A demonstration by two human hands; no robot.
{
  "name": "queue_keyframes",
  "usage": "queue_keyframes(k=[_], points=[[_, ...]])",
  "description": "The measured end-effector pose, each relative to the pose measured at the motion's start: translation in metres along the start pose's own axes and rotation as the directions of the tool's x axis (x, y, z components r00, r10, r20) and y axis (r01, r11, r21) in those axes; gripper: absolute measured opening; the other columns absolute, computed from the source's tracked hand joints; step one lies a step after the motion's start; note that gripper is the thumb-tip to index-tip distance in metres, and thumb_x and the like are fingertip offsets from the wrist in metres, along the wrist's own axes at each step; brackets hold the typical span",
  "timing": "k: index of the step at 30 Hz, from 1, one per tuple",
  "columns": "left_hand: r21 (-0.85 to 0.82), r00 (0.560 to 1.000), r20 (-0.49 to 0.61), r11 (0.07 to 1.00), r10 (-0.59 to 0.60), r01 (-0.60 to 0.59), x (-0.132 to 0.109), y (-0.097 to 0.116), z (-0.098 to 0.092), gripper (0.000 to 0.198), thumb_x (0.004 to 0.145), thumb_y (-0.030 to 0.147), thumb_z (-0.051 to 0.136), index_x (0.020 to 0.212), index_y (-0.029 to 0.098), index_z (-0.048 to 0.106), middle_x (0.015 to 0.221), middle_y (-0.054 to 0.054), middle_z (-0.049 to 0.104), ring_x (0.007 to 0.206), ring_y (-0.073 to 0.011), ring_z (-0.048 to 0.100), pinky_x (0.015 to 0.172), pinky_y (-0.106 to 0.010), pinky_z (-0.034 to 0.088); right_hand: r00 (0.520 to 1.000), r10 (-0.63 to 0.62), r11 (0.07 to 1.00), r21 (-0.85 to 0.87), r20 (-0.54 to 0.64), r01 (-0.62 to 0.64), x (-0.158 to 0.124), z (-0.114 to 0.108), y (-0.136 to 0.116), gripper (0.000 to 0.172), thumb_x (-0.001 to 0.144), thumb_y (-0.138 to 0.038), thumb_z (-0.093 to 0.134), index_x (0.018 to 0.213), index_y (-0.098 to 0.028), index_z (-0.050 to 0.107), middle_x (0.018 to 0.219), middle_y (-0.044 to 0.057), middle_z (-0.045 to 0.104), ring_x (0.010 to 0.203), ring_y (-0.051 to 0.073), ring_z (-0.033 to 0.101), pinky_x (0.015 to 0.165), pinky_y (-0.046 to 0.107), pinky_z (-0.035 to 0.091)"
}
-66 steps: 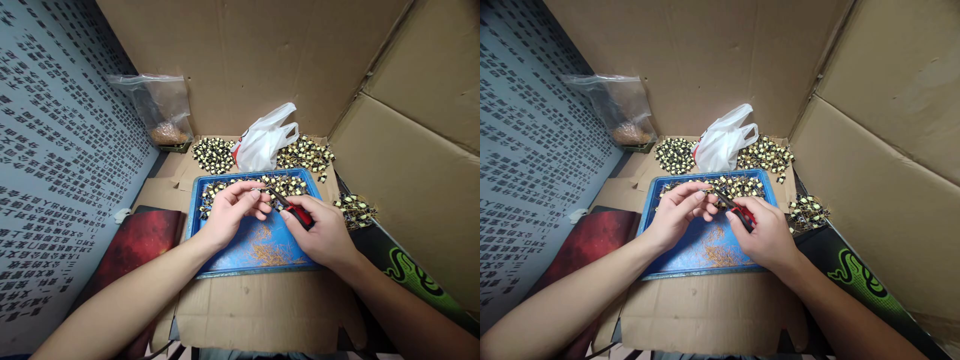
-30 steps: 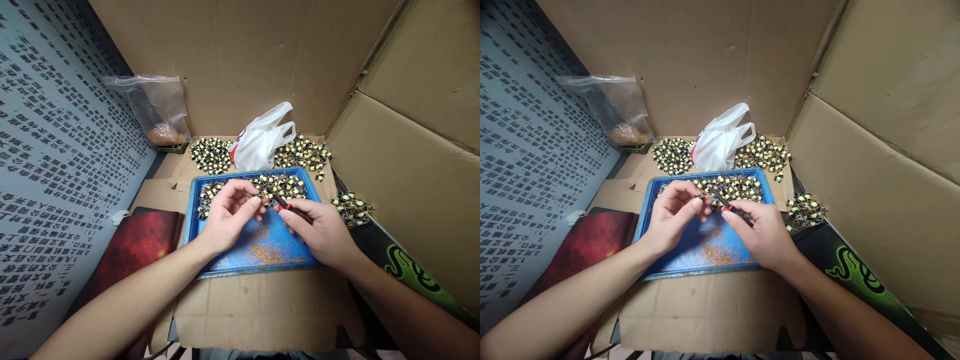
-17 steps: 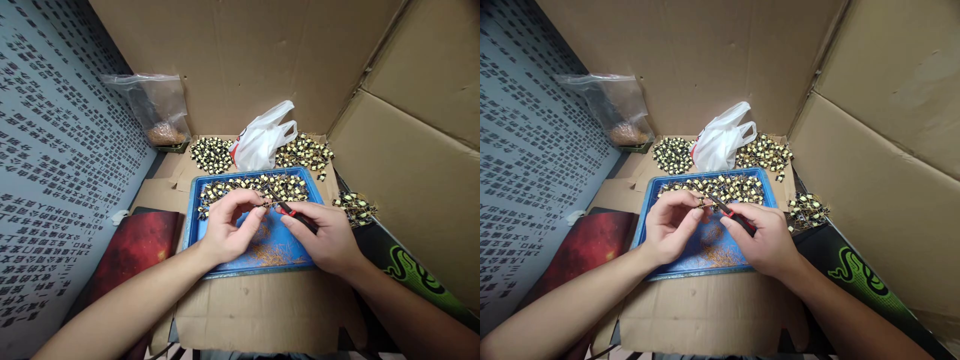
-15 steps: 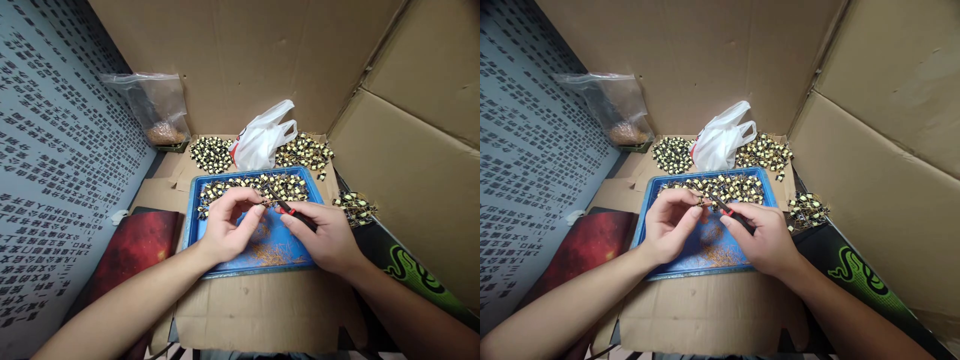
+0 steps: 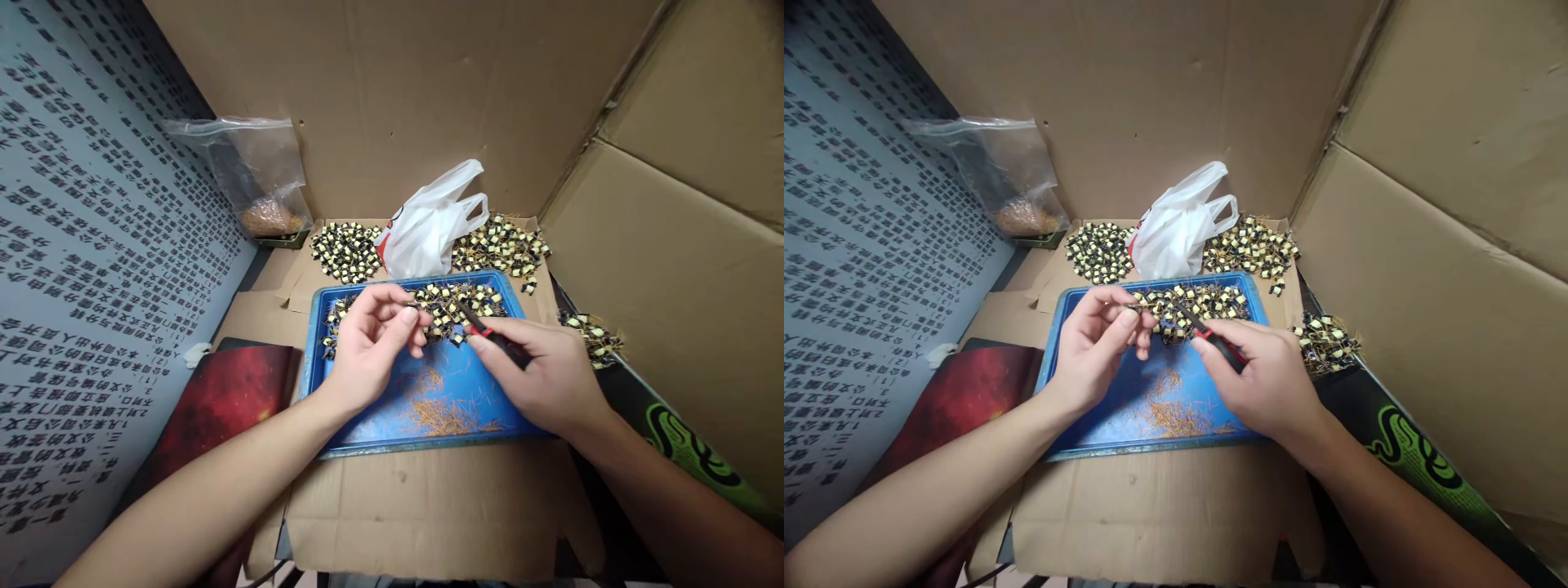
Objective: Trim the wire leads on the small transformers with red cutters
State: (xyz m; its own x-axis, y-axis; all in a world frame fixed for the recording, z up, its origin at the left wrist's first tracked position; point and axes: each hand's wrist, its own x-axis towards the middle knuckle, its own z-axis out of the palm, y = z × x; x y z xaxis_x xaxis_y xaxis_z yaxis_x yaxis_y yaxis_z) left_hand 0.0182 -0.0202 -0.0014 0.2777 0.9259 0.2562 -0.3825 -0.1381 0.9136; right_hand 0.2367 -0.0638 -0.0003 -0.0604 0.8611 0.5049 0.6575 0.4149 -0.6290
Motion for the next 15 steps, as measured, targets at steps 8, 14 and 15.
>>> queue_keyframes(k=[8, 14, 15], points=[[-0.041, 0.996, 0.027, 0.996, -0.081, 0.082, 0.0009, 0.0024, -0.0003, 0.027, 0.095, 0.032, 0.080, 0.107, 0.017, 0.060, 0.092, -0.006, 0.081, 0.071, -0.0143, 0.076, 0.061, -0.024, 0.064, 0.996, -0.082, 0.996, -0.026, -0.025, 0.082, -0.0049, 0.0131, -0.0017, 0.018, 0.097, -0.029, 0.069, 0.108, -0.017, 0.077, 0.099, 0.011, 0.082, 0.085, 0.026, 0.079, 0.070, 0.037, 0.064], [-0.064, 0.993, 0.063, 0.992, -0.102, 0.106, -0.0004, 0.0043, 0.0005, 0.025, 0.097, 0.030, 0.078, 0.108, 0.016, 0.061, 0.092, -0.007, 0.082, 0.070, -0.0146, 0.076, 0.062, -0.025, 0.064, 0.993, -0.112, 0.993, -0.032, -0.035, 0.111, -0.0036, 0.0120, -0.0015, 0.018, 0.097, -0.027, 0.069, 0.110, -0.015, 0.076, 0.098, 0.011, 0.081, 0.083, 0.024, 0.077, 0.072, 0.036, 0.063], [-0.063, 0.992, 0.064, 0.992, -0.107, 0.111, -0.0005, 0.0046, 0.0005, 0.025, 0.097, 0.031, 0.078, 0.108, 0.016, 0.061, 0.092, -0.007, 0.082, 0.070, -0.0146, 0.076, 0.062, -0.025, 0.064, 0.991, -0.126, 0.992, -0.032, -0.043, 0.124, -0.0034, 0.0119, -0.0017, 0.017, 0.097, -0.025, 0.070, 0.110, -0.015, 0.076, 0.097, 0.011, 0.081, 0.083, 0.023, 0.077, 0.073, 0.036, 0.063]])
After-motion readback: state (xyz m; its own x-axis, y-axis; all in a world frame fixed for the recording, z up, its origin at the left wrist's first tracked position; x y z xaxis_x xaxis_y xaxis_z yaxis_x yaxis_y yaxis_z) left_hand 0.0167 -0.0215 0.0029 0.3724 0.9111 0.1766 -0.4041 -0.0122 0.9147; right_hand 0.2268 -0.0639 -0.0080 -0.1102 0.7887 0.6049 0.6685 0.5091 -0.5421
